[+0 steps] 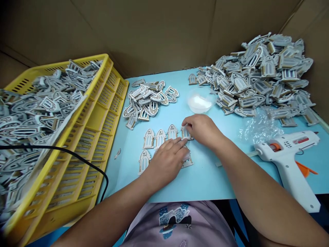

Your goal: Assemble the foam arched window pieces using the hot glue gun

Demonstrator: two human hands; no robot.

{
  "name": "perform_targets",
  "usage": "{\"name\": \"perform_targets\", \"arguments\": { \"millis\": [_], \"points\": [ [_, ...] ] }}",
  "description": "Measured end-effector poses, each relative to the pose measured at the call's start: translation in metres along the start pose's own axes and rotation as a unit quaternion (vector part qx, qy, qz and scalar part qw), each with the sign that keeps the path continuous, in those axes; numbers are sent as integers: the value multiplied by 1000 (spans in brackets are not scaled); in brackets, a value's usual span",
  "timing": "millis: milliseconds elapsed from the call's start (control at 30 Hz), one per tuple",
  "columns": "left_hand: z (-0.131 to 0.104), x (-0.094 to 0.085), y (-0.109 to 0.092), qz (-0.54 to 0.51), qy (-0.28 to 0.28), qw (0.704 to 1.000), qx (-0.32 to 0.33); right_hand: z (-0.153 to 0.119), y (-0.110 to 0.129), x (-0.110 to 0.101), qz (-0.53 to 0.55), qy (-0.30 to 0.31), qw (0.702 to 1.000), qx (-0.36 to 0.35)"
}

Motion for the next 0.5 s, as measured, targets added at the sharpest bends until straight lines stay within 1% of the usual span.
{"name": "perform_targets", "arguments": {
  "millis": [200,333,500],
  "points": [
    [-1,0,0,5,13,1000,-2,-3,-1,3,-22,15,999,-29],
    [-2,-1,1,2,7,1000,-3,-4,2,5,-40,25,998,-48],
    [-2,0,3,-20,-2,1000,-8,-5,5,7,-42,21,998,-46]
  ]
}}
Point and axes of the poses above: each hand's wrist, its own z-axis towards the middle knuckle, its own x-axis out of the palm, y = z × x, the point moved 5 cm from there along z, towards the middle knuckle, and after that the axes turned 12 degrees about x, right-handed, at the moved point
